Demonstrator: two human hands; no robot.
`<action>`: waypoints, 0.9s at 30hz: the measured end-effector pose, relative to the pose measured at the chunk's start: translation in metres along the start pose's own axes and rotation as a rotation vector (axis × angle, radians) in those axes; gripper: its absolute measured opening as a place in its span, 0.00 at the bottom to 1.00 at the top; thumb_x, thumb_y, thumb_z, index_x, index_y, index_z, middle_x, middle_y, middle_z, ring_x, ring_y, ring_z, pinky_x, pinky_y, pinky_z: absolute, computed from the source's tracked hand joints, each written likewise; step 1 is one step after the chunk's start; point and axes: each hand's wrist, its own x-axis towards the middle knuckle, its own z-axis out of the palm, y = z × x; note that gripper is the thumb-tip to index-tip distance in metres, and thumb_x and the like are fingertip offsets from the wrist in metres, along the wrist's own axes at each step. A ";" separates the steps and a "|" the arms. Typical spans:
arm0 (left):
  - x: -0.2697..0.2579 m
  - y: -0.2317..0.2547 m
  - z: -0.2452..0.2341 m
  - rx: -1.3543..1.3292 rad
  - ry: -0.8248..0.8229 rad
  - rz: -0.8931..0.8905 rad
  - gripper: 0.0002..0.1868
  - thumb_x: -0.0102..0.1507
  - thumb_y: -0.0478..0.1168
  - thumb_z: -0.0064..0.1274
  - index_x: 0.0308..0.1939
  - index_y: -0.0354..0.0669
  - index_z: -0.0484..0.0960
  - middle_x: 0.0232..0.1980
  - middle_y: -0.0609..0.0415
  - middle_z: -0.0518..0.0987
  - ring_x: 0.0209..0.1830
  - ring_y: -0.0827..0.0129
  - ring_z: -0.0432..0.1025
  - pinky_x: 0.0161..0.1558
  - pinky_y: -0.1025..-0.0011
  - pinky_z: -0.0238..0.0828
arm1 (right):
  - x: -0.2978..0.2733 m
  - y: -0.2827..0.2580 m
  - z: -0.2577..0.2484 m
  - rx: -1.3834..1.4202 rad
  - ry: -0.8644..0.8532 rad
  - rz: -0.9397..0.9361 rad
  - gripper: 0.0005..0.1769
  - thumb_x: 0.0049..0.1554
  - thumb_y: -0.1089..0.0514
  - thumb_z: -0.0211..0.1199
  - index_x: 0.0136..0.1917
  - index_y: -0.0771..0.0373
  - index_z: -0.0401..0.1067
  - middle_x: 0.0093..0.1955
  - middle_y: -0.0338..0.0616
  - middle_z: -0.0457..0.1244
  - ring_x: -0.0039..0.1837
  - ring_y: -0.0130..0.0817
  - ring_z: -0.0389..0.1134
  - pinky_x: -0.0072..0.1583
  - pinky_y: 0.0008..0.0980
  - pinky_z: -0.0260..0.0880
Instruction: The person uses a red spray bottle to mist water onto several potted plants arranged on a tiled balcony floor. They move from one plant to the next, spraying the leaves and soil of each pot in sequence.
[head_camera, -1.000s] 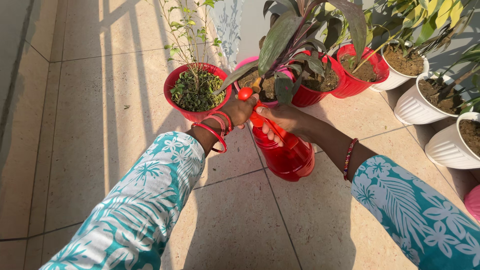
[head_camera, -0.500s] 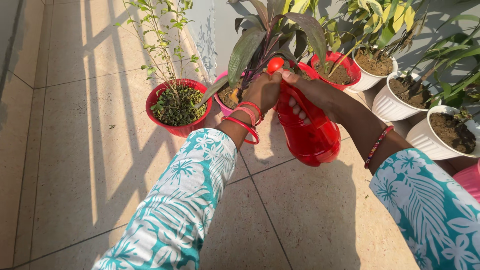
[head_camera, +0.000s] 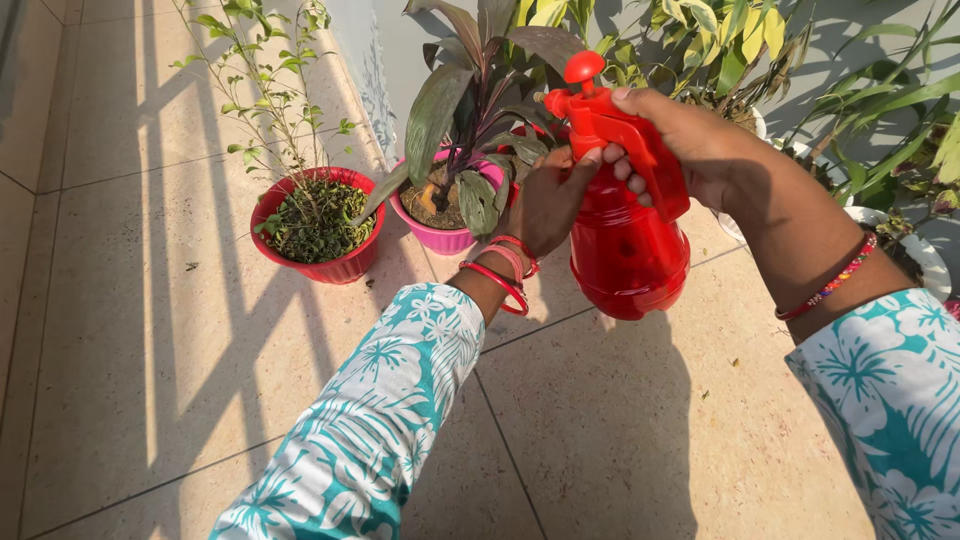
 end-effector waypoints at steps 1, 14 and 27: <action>-0.001 -0.001 0.000 0.112 0.033 0.016 0.34 0.67 0.61 0.46 0.62 0.34 0.76 0.56 0.39 0.81 0.59 0.50 0.74 0.60 0.60 0.69 | 0.002 -0.002 -0.003 0.040 -0.007 -0.004 0.29 0.65 0.36 0.44 0.54 0.60 0.73 0.35 0.35 0.63 0.34 0.26 0.62 0.39 0.29 0.66; -0.005 -0.042 -0.011 0.537 0.254 -0.287 0.53 0.56 0.68 0.56 0.77 0.43 0.56 0.74 0.41 0.62 0.76 0.50 0.55 0.73 0.58 0.50 | 0.083 0.052 -0.013 0.591 -0.199 -0.081 0.22 0.65 0.38 0.52 0.55 0.56 0.72 0.38 0.32 0.65 0.38 0.22 0.62 0.39 0.26 0.60; 0.034 -0.008 -0.021 0.314 0.427 -0.206 0.44 0.67 0.69 0.35 0.71 0.34 0.66 0.72 0.39 0.69 0.73 0.53 0.63 0.71 0.62 0.55 | 0.084 0.014 -0.022 0.516 -0.217 -0.294 0.27 0.61 0.32 0.58 0.48 0.58 0.72 0.35 0.34 0.62 0.35 0.24 0.60 0.37 0.26 0.60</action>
